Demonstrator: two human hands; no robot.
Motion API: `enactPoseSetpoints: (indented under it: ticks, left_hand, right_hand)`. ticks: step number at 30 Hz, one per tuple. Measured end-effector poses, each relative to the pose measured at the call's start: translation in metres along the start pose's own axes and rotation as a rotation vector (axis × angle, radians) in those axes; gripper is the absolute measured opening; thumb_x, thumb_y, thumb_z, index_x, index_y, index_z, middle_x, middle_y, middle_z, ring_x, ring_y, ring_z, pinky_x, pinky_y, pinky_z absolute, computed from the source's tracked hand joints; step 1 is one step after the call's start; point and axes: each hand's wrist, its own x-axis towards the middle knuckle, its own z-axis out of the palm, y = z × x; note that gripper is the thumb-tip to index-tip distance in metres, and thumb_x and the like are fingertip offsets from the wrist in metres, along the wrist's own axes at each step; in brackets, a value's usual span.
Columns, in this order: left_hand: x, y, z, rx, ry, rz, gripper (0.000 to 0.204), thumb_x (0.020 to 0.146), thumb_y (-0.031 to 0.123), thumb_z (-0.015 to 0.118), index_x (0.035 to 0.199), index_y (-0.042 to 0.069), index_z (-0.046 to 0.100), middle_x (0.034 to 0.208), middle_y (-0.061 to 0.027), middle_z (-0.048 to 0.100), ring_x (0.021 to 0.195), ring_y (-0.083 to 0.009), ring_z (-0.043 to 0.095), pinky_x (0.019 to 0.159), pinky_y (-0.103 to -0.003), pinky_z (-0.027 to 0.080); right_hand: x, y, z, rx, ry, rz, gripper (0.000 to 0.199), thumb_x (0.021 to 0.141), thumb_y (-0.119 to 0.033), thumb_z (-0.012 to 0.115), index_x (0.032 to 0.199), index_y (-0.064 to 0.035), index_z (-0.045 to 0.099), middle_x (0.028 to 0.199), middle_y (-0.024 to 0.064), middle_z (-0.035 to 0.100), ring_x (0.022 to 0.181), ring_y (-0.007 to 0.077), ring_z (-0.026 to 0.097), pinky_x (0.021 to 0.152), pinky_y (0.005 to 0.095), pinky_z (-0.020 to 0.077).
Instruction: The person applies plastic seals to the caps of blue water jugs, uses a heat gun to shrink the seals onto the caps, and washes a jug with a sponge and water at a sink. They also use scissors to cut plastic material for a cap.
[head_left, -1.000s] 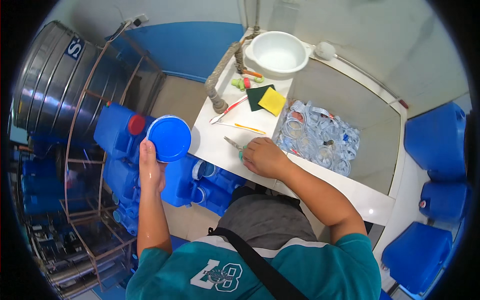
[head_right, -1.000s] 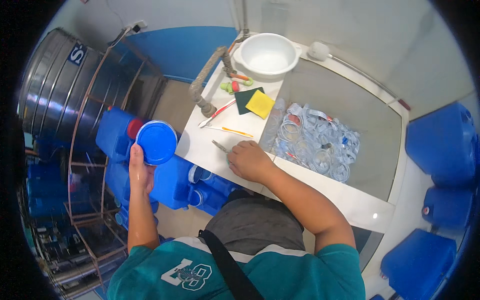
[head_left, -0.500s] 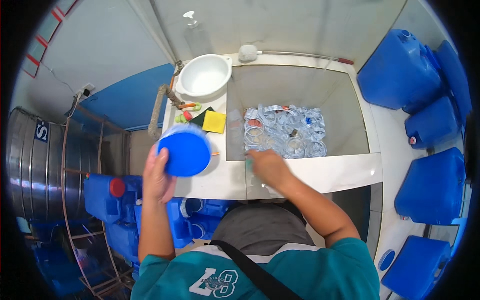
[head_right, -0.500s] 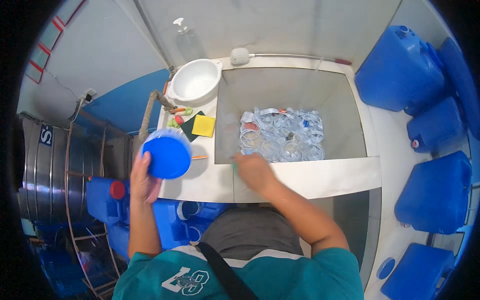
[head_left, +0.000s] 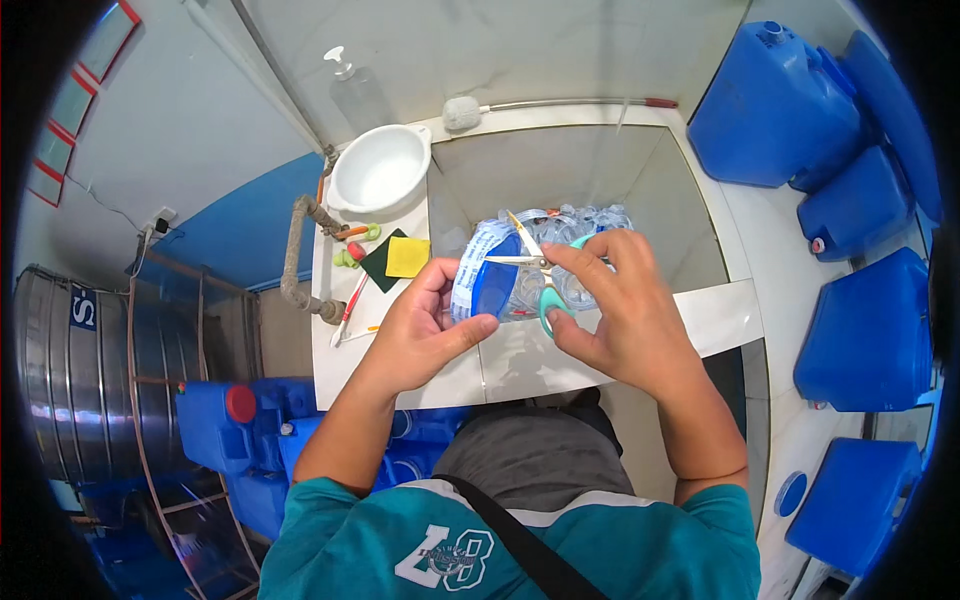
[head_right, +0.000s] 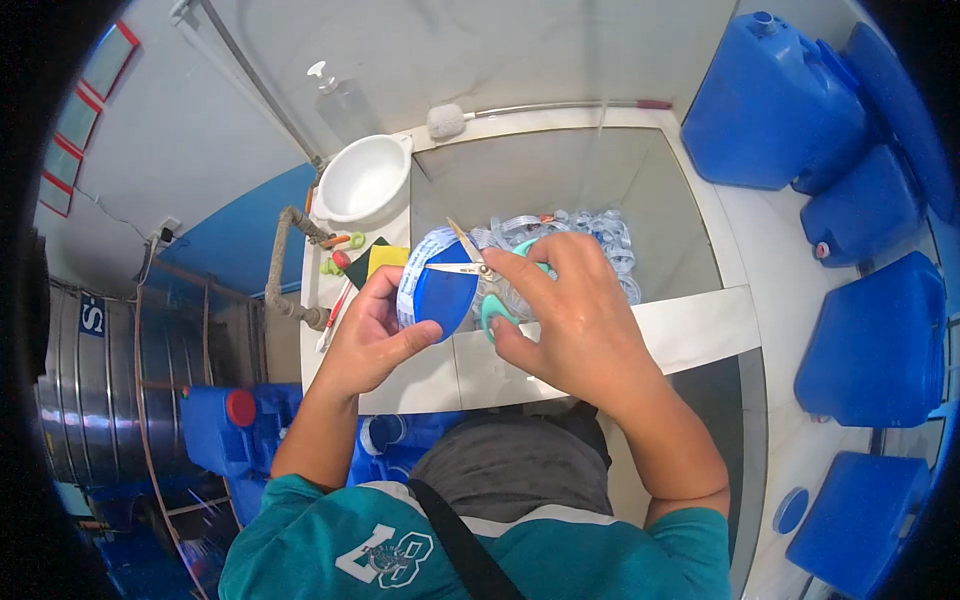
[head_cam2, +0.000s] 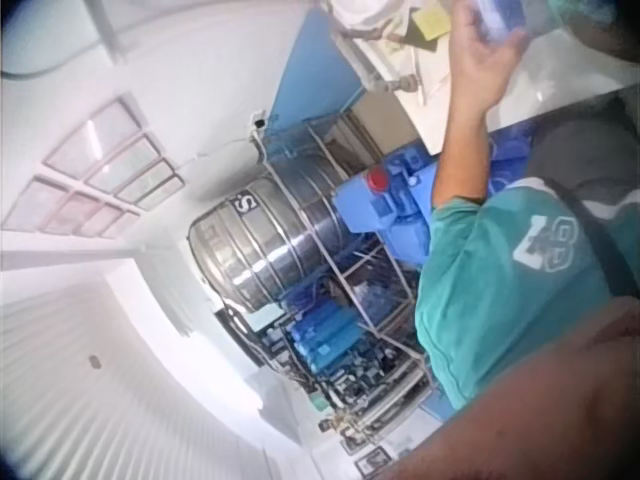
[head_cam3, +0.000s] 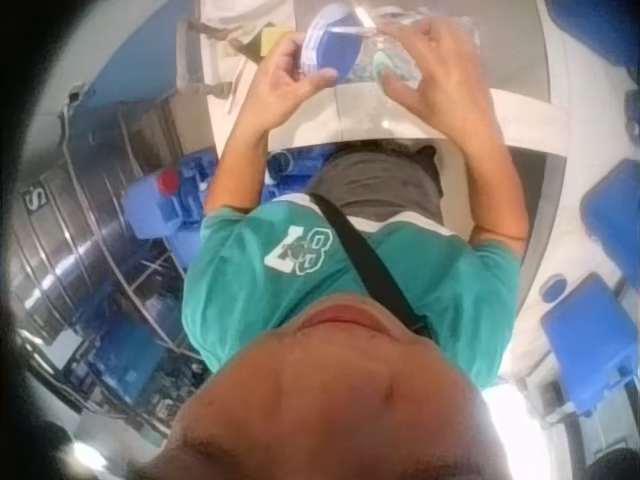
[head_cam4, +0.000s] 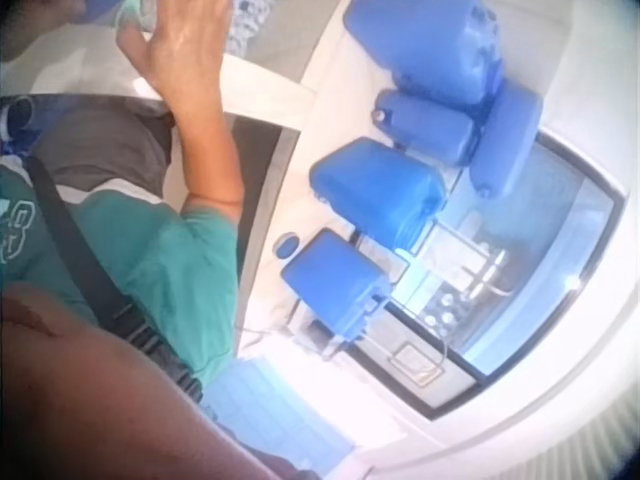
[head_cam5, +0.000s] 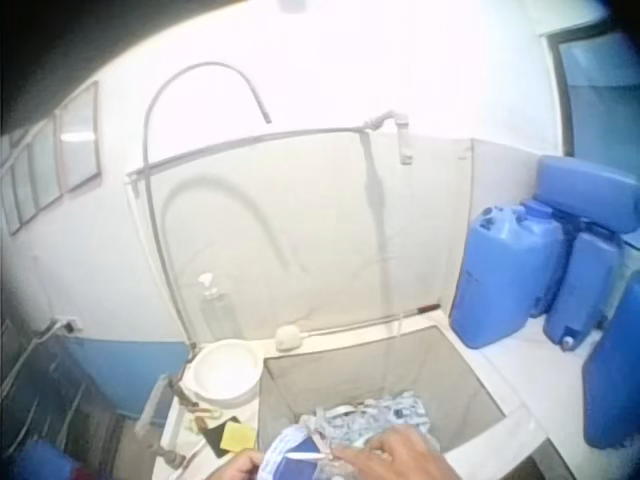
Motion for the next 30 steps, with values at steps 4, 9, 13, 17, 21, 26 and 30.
enactPoseSetpoints:
  ticks: [4,9,13,17,21,26,30]
  left_hand:
    - [0.003,0.004,0.0,0.218,-0.05,-0.079,0.05,0.089,0.007,0.077,0.13,0.003,0.049,0.116,-0.0048,0.06,0.104,-0.0099,0.06,0.088,-0.026,0.052]
    - [0.002,0.004,0.011,-0.001,0.021,-0.073,0.048,0.088,0.007,0.078,0.128,0.005,0.052,0.117,-0.0024,0.06,0.106,-0.0097,0.059,0.092,-0.027,0.052]
    - [-0.015,-0.027,0.007,-0.167,0.079,0.024,0.045,0.092,0.003,0.073,0.13,0.003,0.049,0.119,-0.0056,0.062,0.108,-0.0123,0.063,0.094,-0.03,0.053]
    - [-0.049,-0.042,-0.049,0.101,0.412,0.013,0.04,0.089,0.008,0.077,0.123,0.003,0.055,0.11,-0.0044,0.066,0.1,-0.0113,0.063,0.09,-0.029,0.053]
    - [-0.097,-0.035,-0.096,0.229,0.573,0.003,0.038,0.088,0.008,0.079,0.118,0.003,0.057,0.102,-0.0022,0.064,0.091,-0.0092,0.061,0.081,-0.026,0.052]
    - [-0.1,-0.03,-0.084,0.588,0.622,-0.004,0.039,0.084,0.011,0.082,0.113,0.002,0.058,0.092,-0.0031,0.062,0.081,-0.012,0.059,0.072,-0.028,0.051]
    - [-0.086,-0.03,-0.074,1.003,0.549,0.11,0.04,0.081,0.017,0.083,0.109,0.002,0.06,0.094,-0.0128,0.06,0.077,-0.0273,0.062,0.068,-0.036,0.052]
  right_hand:
    - [0.0,-0.005,-0.011,-0.076,-0.02,0.011,0.057,0.07,-0.012,0.081,0.125,-0.0088,0.067,0.101,0.0143,0.056,0.1,0.0336,0.056,0.087,0.0434,0.0491]
    - [0.0,-0.001,0.014,0.114,-0.035,0.076,0.051,0.077,-0.011,0.079,0.125,-0.0073,0.065,0.095,0.0156,0.059,0.091,0.0346,0.06,0.081,0.0438,0.0508]
    - [-0.002,0.001,0.073,0.445,-0.024,0.151,0.046,0.085,-0.015,0.075,0.128,-0.0049,0.061,0.103,0.0188,0.064,0.087,0.0374,0.065,0.076,0.046,0.0528]
    - [0.0,0.008,0.124,0.532,-0.147,0.328,0.041,0.092,-0.02,0.069,0.127,-0.0033,0.058,0.114,0.021,0.066,0.094,0.0386,0.068,0.077,0.046,0.0544]
    - [-0.021,0.012,0.206,0.203,-0.644,-0.099,0.032,0.089,-0.021,0.072,0.118,-0.0064,0.067,0.104,0.0139,0.067,0.088,0.0355,0.068,0.078,0.0464,0.0522]
    - [-0.006,-0.02,0.25,0.198,-0.152,-0.257,0.028,0.086,-0.02,0.075,0.109,-0.0057,0.071,0.102,0.0132,0.07,0.083,0.0309,0.07,0.082,0.0439,0.0531]
    - [0.046,-0.044,0.207,1.188,-0.302,0.441,0.021,0.091,-0.017,0.074,0.104,-0.0007,0.07,0.098,0.011,0.072,0.084,0.0142,0.069,0.076,0.0306,0.055]
